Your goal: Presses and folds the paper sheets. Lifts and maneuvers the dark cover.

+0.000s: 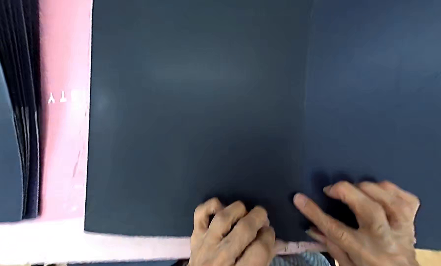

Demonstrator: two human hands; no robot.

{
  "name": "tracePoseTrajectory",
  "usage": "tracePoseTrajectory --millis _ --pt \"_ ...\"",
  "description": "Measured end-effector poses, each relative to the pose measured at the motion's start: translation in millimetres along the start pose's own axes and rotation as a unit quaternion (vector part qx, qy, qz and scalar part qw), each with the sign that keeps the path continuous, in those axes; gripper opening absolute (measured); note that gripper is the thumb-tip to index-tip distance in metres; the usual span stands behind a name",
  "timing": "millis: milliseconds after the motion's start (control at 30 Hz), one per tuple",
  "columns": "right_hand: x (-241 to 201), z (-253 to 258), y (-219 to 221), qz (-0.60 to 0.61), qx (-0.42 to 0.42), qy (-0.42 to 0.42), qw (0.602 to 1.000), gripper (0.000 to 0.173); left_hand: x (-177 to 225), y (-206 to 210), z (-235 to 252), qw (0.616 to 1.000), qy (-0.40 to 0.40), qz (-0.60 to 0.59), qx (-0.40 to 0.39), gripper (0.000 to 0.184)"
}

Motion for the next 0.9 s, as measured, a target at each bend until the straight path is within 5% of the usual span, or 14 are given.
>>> tracePoseTrajectory --millis 467,900 --pt "-1.2 -1.7 3.5 0.008 0.031 -0.003 0.999 0.039 -2.9 2.5 3.0 0.999 -0.01 -0.014 -0.052 0.019" --pt "2.1 -3.8 5.1 0.018 0.155 -0.066 0.986 0.038 -4.5 9.4 -1.0 0.998 0.046 0.012 0.049 0.026"
Point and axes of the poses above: each hand's wrist, its own z-axis towards the middle knuckle, its own y-axis out of the palm, x = y × z, the point moved 5 cm from there along z, towards the middle knuckle, and after that the axes turned 5 degrees about z, right-handed, at the moved point
